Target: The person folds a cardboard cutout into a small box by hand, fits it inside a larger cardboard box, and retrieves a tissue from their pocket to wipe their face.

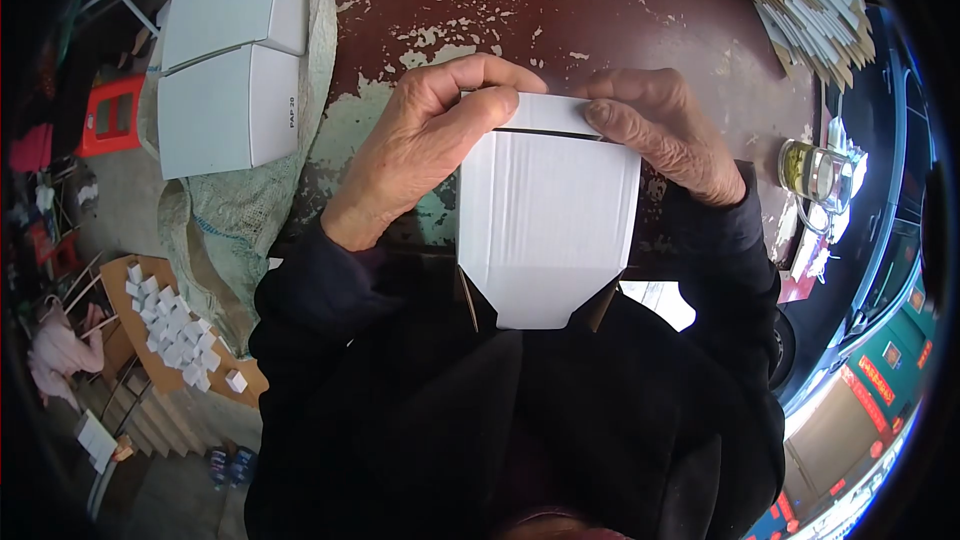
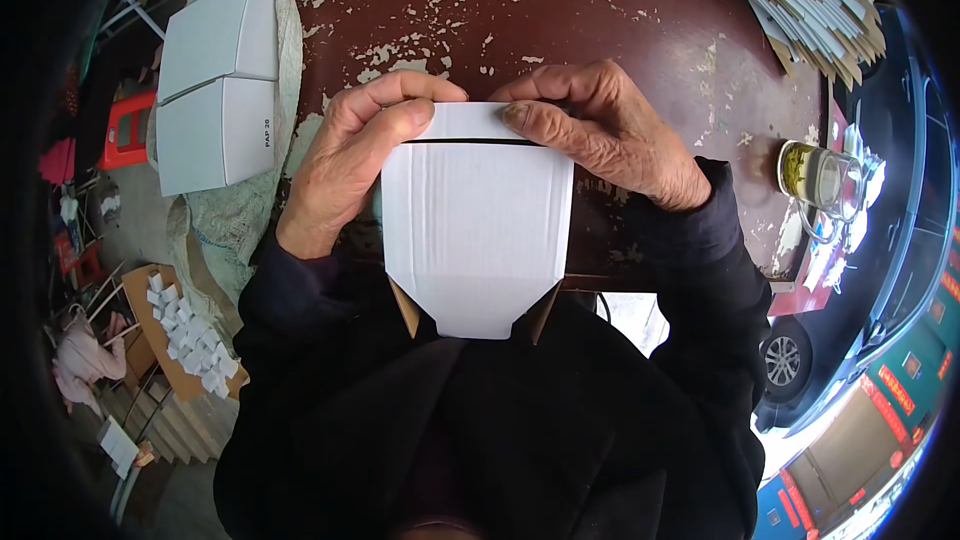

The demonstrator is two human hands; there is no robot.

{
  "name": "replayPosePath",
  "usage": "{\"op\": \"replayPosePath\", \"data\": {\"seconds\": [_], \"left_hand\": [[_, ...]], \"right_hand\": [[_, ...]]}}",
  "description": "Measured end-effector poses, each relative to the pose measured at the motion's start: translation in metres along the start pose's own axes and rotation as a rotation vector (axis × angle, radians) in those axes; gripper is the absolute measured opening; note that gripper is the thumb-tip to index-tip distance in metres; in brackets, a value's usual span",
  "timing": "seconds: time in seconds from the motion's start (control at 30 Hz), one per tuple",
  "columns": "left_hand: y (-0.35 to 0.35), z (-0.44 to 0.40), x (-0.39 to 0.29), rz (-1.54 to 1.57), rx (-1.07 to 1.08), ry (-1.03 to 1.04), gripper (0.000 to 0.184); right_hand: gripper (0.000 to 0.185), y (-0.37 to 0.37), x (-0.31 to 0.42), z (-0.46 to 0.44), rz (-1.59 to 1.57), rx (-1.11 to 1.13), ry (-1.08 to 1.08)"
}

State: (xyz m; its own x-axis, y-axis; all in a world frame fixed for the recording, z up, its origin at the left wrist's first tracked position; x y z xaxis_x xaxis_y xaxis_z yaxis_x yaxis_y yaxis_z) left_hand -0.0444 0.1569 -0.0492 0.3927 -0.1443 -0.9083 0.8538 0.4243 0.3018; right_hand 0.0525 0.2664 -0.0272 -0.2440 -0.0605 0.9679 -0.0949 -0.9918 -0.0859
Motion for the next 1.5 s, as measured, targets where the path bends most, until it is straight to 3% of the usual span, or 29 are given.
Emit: {"op": "replayPosePath", "data": {"seconds": [0.23, 0.43, 0.6, 0.77, 0.93, 1.07, 1.23, 1.5], "left_hand": [[-0.001, -0.001, -0.001, 0.052, -0.018, 0.077, 0.023], [0.002, 0.003, 0.002, -0.011, 0.034, 0.021, 0.029], [0.005, 0.004, -0.001, 0.035, 0.07, 0.151, 0.025], [0.006, 0.006, 0.007, 0.041, 0.055, 0.03, 0.031], [0.0, 0.014, -0.008, 0.06, -0.101, 0.325, 0.042], [0.007, 0.021, -0.005, 0.09, -0.03, 0.277, 0.055], [0.007, 0.025, 0.0, -0.06, 0.076, 0.21, 0.04], [0.01, 0.034, -0.005, -0.078, 0.084, 0.405, 0.027]], "right_hand": [[0.025, -0.001, 0.001, -0.002, -0.014, 0.022, 0.02], [0.025, -0.003, -0.001, -0.002, 0.002, -0.006, 0.033], [0.025, -0.005, -0.004, -0.002, 0.019, -0.042, 0.051], [0.025, -0.006, -0.008, -0.002, 0.035, -0.073, 0.072], [0.025, -0.005, -0.014, -0.002, 0.051, -0.098, 0.081], [0.03, -0.01, 0.0, 0.007, 0.05, -0.231, -0.214], [0.033, 0.011, 0.006, 0.02, 0.174, -0.043, -0.102], [0.037, 0.025, -0.009, 0.037, 0.04, -0.119, -0.139]]}}
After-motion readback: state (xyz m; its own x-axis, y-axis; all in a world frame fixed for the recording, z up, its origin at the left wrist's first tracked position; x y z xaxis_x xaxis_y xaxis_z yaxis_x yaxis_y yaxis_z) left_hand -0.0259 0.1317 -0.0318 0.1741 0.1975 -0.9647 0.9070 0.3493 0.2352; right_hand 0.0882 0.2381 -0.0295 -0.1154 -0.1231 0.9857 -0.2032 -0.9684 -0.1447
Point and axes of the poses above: each hand's wrist, its own z-axis away from the middle knuckle, its own y-axis out of the palm, x = y × z, the point moved 10 cm from there along -z, towards the middle knuckle, and after that the axes turned 10 degrees about z, right-handed, at the moved point
